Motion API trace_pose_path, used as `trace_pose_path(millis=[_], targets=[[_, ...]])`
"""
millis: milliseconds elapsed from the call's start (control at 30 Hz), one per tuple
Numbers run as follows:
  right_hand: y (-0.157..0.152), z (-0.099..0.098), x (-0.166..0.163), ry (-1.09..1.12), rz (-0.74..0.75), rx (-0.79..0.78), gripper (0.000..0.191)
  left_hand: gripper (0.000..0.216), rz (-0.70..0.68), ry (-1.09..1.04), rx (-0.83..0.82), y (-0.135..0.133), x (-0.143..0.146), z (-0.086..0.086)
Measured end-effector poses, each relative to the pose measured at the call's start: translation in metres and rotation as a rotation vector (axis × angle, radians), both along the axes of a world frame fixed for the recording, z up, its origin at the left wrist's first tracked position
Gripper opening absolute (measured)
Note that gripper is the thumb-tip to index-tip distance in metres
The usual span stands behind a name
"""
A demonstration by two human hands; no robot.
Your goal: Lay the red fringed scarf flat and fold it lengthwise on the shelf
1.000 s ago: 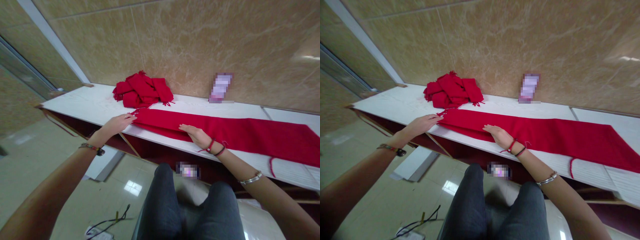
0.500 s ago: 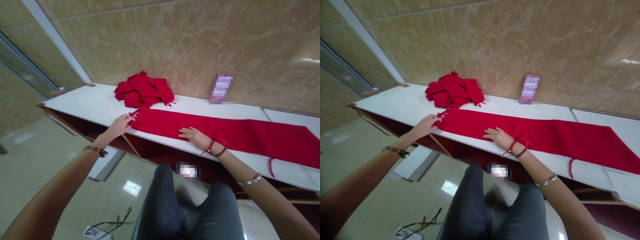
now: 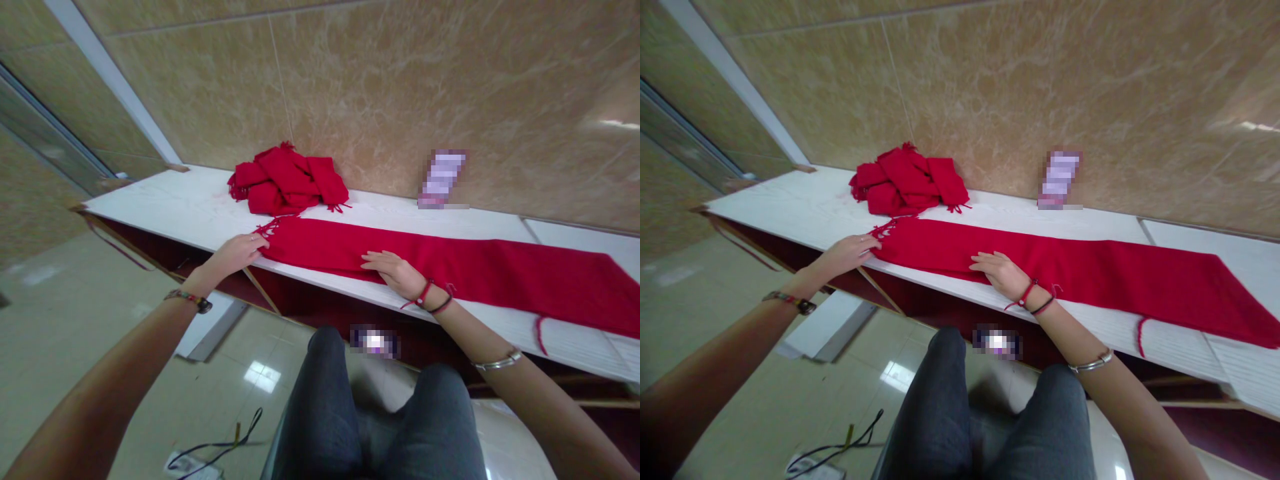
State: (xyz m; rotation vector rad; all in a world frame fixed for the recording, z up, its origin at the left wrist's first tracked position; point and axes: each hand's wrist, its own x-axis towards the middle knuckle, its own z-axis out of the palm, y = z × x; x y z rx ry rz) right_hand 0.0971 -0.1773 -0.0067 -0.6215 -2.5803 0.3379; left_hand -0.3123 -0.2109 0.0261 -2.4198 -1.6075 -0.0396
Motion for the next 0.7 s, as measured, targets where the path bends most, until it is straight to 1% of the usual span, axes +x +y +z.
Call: trace_pose_path(millis=[100, 233, 367, 433, 500, 567, 633, 700], targets=[[0.0, 0.0, 0.0, 0.0, -0.008, -0.008, 0.039, 0.034, -0.02, 0.063, -0.033, -0.002, 0.001, 0.001], [-0.001, -0.001, -0.001, -0.104, 0.016, -0.018, 0.038, 0.038, -0.049, 0.113, -0.073, -0.002, -0.006, 0.0], [-0.002, 0.0, -0.002, -0.158, 0.026, -0.026, 0.037, 0.043, -0.052, 0.067, -0.084, -0.003, -0.014, 0.003], [-0.003, 0.002, -0.002, -0.172, 0.037, -0.033, 0.038, 0.045, -0.04, -0.011, -0.034, -0.002, -0.008, 0.007], [-0.003, 0.003, -0.002, -0.18, 0.049, -0.038, 0.04, 0.045, -0.019, -0.116, 0.055, 0.001, 0.009, 0.011], [-0.003, 0.003, -0.003, -0.174, 0.057, -0.038, 0.041, 0.046, -0.018, -0.204, 0.11, 0.008, 0.035, 0.012], [-0.003, 0.002, -0.003, -0.162, 0.06, -0.034, 0.041, 0.047, -0.038, -0.239, 0.072, 0.016, 0.063, 0.008], [-0.002, 0.0, -0.003, -0.152, 0.068, -0.025, 0.04, 0.05, 0.007, -0.212, -0.036, 0.023, 0.086, 0.0]])
